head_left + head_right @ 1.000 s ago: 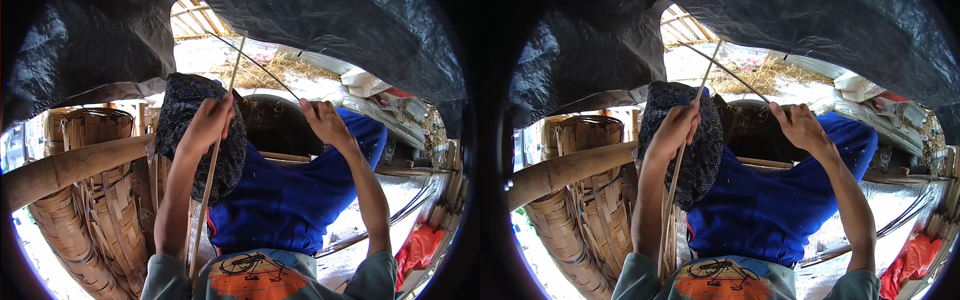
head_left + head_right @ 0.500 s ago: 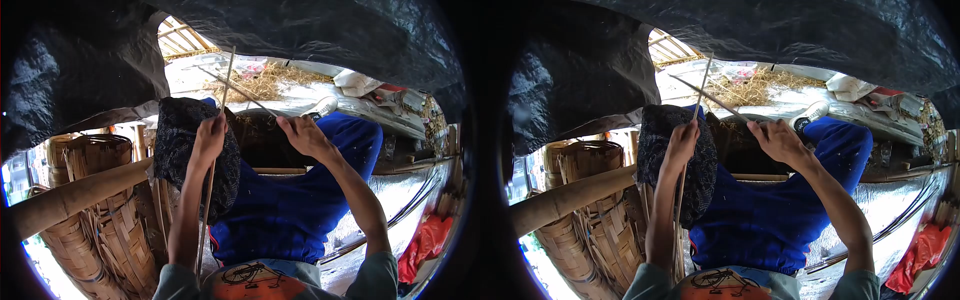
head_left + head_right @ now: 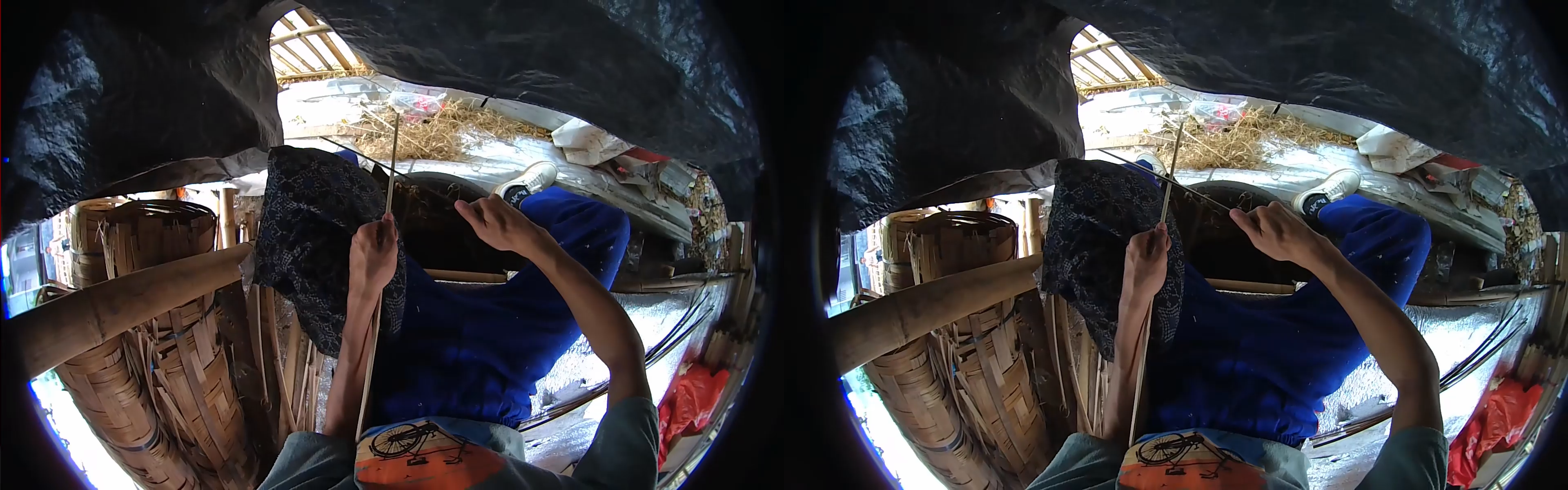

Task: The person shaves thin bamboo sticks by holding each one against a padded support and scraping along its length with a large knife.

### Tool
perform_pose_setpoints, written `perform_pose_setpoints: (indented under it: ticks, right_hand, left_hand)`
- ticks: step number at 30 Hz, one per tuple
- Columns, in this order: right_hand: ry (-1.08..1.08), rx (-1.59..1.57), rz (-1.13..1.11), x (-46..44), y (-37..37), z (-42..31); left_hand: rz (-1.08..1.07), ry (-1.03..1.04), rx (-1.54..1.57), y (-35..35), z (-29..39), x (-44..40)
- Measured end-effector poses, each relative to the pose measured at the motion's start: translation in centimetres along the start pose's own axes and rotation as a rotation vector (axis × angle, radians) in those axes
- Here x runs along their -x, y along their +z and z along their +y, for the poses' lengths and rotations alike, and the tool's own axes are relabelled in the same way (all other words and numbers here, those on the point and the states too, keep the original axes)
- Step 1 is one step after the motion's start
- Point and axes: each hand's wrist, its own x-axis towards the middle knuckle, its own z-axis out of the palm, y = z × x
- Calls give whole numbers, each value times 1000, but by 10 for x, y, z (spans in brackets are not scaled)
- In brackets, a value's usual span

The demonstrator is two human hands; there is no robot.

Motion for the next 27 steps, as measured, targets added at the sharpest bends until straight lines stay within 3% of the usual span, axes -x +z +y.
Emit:
perform_pose_setpoints:
  ticks: [2, 4, 6, 7, 8, 9, 13, 18, 20, 22, 24, 25, 26, 27]
  right_hand:
    - [20, -77, -7, -1, 1, 3]
    - [86, -133, 29, -8, 8, 5]
    - [172, -188, 63, -6, 22, 12]
    - [292, -248, -206, -4, 34, 21]
    - [408, -303, -474, 1, 43, 28]
    - [123, -22, -90, 0, 36, 31]
    - [187, -150, 71, -9, 14, 28]
    - [68, -302, -98, -10, -28, -2]
    - [92, -66, -57, -3, -24, -11]
    - [180, -155, -123, 2, -11, -3]
    - [190, 8, -232, -1, -12, 2]
    - [95, 283, -286, 4, -13, -6]
    - [91, 287, -283, 5, -16, -12]
    - [92, -27, -137, 0, -22, -17]
  left_hand:
    - [17, 5, 5, 1, -7, 1]
    - [11, 213, 7, 0, -11, 8]
    - [-61, 93, 40, -3, 6, 26]
    - [-125, -30, 70, -5, 15, 33]
    - [-134, -22, 70, -6, 12, 32]
    - [-136, -21, 82, -8, 8, 30]
    - [-109, -43, 78, -6, 9, 22]
    - [-96, -13, 15, -8, 12, 15]
    - [-116, 19, 28, -11, 13, 23]
    - [-142, 14, 17, -11, 23, 32]
    - [-162, 26, 8, -10, 26, 32]
    - [-160, 38, 66, -10, 22, 30]
    - [-152, 48, 127, -11, 19, 28]
    - [-147, 55, 133, -13, 15, 27]
